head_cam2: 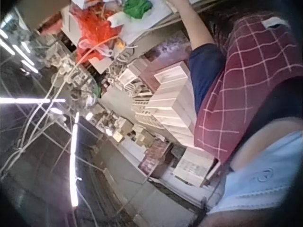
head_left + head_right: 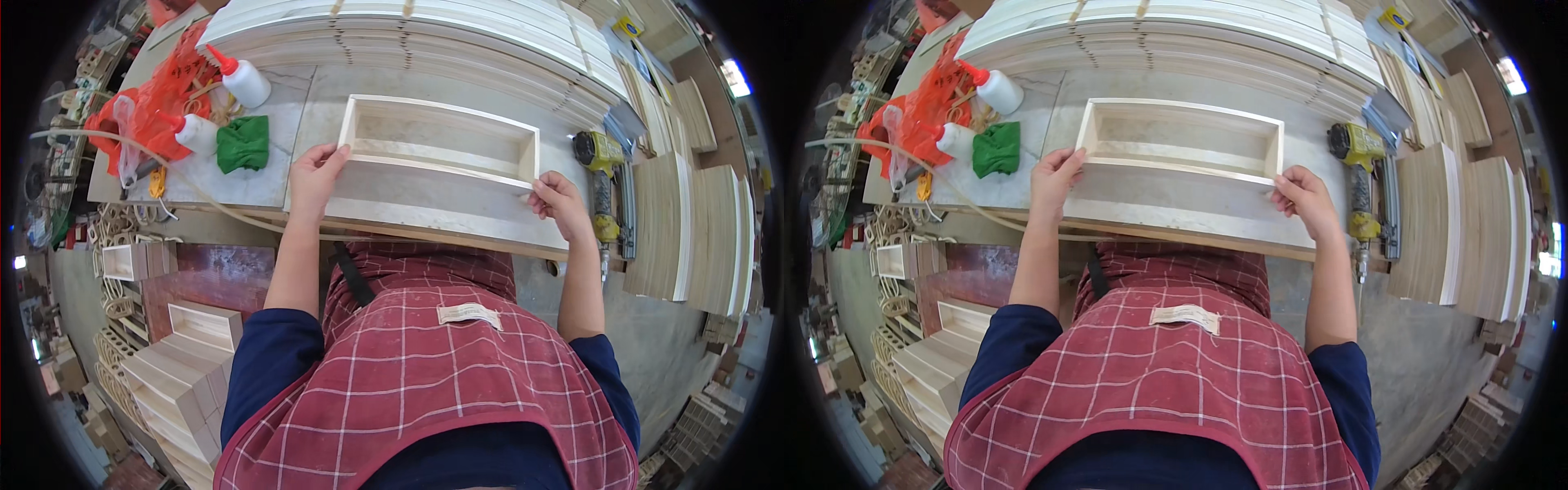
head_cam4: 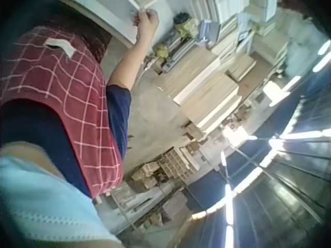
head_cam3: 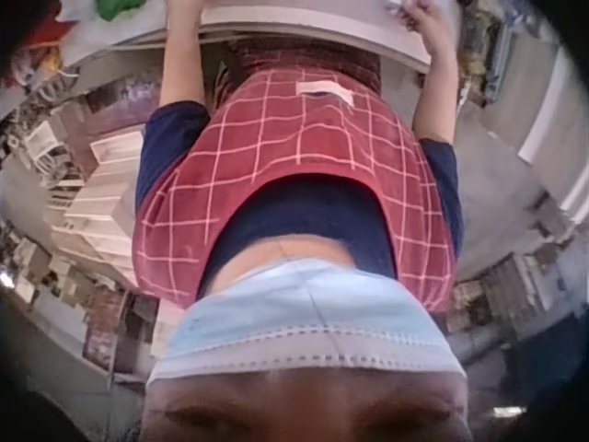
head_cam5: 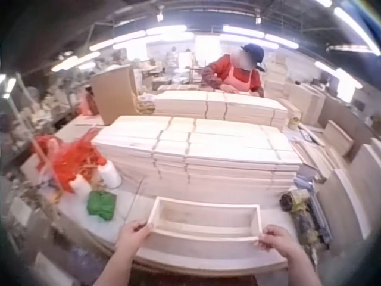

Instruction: Assembling wooden box components using glue and a pneumatic nail gun.

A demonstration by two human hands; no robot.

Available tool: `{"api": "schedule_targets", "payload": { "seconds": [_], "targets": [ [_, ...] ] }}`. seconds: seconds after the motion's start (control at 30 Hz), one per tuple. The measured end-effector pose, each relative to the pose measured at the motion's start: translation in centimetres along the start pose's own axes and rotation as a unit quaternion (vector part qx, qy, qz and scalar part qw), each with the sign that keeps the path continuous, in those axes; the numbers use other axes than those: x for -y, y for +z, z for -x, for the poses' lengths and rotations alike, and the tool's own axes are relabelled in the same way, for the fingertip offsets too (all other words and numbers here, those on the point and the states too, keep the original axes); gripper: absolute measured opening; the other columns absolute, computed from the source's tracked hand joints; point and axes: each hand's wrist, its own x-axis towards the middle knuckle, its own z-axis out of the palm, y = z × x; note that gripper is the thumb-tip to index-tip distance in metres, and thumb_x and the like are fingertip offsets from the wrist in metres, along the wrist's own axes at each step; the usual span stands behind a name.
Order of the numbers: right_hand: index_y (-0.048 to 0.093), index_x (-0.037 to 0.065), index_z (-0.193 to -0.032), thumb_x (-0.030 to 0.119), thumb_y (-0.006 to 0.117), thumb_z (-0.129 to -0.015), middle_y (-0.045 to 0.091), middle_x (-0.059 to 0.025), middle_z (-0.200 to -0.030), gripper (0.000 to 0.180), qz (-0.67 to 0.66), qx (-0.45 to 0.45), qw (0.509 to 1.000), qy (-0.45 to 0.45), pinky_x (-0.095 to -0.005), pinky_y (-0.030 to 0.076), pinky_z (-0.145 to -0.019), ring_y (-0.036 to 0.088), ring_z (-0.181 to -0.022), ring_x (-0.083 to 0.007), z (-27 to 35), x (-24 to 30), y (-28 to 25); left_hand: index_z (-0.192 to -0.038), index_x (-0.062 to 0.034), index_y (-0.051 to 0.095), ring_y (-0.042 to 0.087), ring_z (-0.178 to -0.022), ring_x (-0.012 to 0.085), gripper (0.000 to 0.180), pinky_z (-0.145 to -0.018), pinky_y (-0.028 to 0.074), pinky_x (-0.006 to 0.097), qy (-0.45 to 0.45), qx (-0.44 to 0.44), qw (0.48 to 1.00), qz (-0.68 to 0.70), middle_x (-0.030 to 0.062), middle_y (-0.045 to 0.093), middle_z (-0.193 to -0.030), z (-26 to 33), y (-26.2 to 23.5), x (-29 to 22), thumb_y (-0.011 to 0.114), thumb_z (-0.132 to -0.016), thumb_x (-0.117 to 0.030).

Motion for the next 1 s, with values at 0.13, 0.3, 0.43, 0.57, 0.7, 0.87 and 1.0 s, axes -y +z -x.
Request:
{"api": "schedule_targets", "payload": {
  "seconds": [0.13, 0.3, 0.43, 0.57, 0.7, 0.87, 1.0],
  "targets": [
    [0.052, 0.009, -0.084, 0.022, 0.054, -0.081, 0.054, 0.0002, -0.068, 0.014, 0.12, 0.035, 0.992, 0.012, -0.0183, 0.037, -0.051, 0.049, -0.058, -0.0067, -0.5, 1.9, -1.8, -0.091, 0.0003, 0.06, 0.046, -0.062, 0.005, 0.026, -0.054, 0.037, 0.018, -0.002, 0.029, 0.999, -0.024, -0.0007, 0.055, -0.07, -0.7, -0.9, -0.7, 0.064, -0.075, -0.02],
    [0.053, 0.006, -0.085, 0.026, 0.057, -0.079, 0.05, 0.0021, -0.063, 0.022, 0.132, -0.082, 0.986, -0.064, -0.0178, 0.035, -0.048, 0.045, -0.055, -0.0054, -4.8, 4.2, -1.1, -0.093, -0.0005, 0.058, 0.052, -0.066, 0.0088, 0.031, -0.054, 0.038, 0.021, -0.029, 0.024, 0.999, -0.025, 0.004, 0.058, -0.08, -4.8, 0.1, -3.2, 0.065, -0.073, -0.023],
    [0.052, 0.005, -0.08, 0.03, 0.059, -0.079, 0.045, 0.0029, -0.059, 0.026, 0.084, -0.121, 0.988, -0.048, -0.0179, 0.035, -0.045, 0.041, -0.051, -0.0057, -8.1, 3.7, -0.4, -0.086, -0.0003, 0.059, 0.051, -0.062, 0.0087, 0.027, -0.051, 0.039, 0.023, 0.003, 0.049, 0.998, -0.039, 0.0033, 0.058, -0.075, -7.8, 2.2, -2.8, 0.065, -0.073, -0.023],
    [0.052, 0.007, -0.079, 0.028, 0.055, -0.082, 0.046, 0.0035, -0.061, 0.021, -0.035, -0.107, 0.991, -0.076, -0.0202, 0.038, -0.048, 0.042, -0.052, -0.0053, -9.3, 1.8, -0.4, -0.076, 0.0008, 0.061, 0.048, -0.054, 0.008, 0.022, -0.05, 0.038, 0.023, -0.013, 0.042, 0.999, -0.031, 0.002, 0.056, -0.065, -8.8, 2.4, -2.3, 0.065, -0.072, -0.021],
    [0.053, 0.007, -0.081, 0.026, 0.052, -0.084, 0.047, 0.004, -0.063, 0.019, -0.047, -0.1, 0.989, -0.102, -0.021, 0.039, -0.052, 0.044, -0.055, -0.0052, -9.6, 1.3, -0.5, -0.072, 0.0018, 0.061, 0.047, -0.054, 0.0094, 0.021, -0.052, 0.039, 0.025, 0.016, 0.007, 0.999, -0.037, 0.0034, 0.056, -0.063, -9.2, 2.6, -1.4, 0.065, -0.071, -0.019],
    [0.053, 0.008, -0.093, 0.023, 0.05, -0.085, 0.05, 0.0024, -0.071, 0.017, -0.044, -0.107, 0.986, -0.117, -0.021, 0.039, -0.055, 0.045, -0.06, -0.0058, -9.0, 1.4, -0.4, -0.073, 0.0029, 0.062, 0.049, -0.055, 0.0148, 0.022, -0.055, 0.04, 0.028, 0.053, -0.054, 0.992, -0.099, 0.0057, 0.058, -0.063, -8.9, 3.1, -1.4, 0.064, -0.071, -0.019],
    [0.051, 0.007, -0.096, 0.022, 0.048, -0.086, 0.052, -0.0001, -0.075, 0.018, -0.061, -0.099, 0.987, -0.113, -0.0225, 0.041, -0.055, 0.048, -0.062, -0.0078, -8.5, 1.3, -0.9, -0.076, 0.0039, 0.06, 0.055, -0.057, 0.0187, 0.025, -0.055, 0.043, 0.029, 0.065, -0.06, 0.989, -0.123, 0.0084, 0.058, -0.066, -10.2, 2.1, 0.2, 0.06, -0.075, -0.021]
  ]
}}
